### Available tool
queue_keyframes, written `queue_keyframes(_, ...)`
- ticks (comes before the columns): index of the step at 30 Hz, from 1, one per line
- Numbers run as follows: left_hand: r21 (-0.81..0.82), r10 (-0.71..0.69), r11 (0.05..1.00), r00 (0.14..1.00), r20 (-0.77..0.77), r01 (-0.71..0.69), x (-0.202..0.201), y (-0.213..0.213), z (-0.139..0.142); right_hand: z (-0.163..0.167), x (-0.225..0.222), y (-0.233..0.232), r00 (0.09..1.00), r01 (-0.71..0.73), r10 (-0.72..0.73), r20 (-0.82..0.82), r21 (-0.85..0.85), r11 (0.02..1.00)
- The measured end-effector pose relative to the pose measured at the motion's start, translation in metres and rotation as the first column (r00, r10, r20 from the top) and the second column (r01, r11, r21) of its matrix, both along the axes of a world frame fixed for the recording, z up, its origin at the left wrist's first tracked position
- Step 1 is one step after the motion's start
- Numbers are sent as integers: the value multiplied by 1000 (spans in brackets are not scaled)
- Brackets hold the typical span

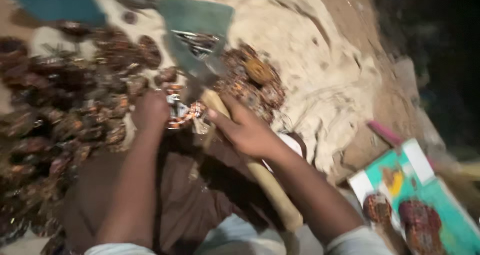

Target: The person sits on the ground with many motor stator discs spread on a cloth, places a metal part on their lap, and repeatedly strikes it with a hammer to break apart or flatten the components, setting pieces back on the cloth and picking up the next part.

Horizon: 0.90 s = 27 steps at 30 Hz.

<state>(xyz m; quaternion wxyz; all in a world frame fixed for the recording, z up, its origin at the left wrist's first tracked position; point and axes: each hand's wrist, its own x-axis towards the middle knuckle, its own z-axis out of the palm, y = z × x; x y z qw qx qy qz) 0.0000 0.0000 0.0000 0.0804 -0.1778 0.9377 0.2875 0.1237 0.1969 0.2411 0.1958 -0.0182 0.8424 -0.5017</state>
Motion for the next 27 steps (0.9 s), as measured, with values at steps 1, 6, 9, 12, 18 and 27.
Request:
queue_keyframes(1,-140,-198,973,974,-107,182,12,0,-12,3,15,14,998,27,-23,-60,60,998)
queue_keyframes(6,-418,-533,821,785,-315,389,18,-5,-36,12,24,46,849,-102,-10,-528,-183,978)
queue_keyframes(9,-105,-378,926,880,-287,364,11,12,-26,-26,15,32,710,-171,2,-704,-169,971)
queue_keyframes(12,80,-201,973,967,-153,215,18,13,-21,-64,-4,15,946,-89,91,-312,21,996)
queue_keyframes(18,-332,-396,872,917,-51,358,27,3,-31,-37,-7,10,990,-104,97,-99,-73,992)
queue_keyframes(27,-68,-126,990,989,-80,120,7,12,-6,-7,3,22,732,-116,-18,-681,-150,982)
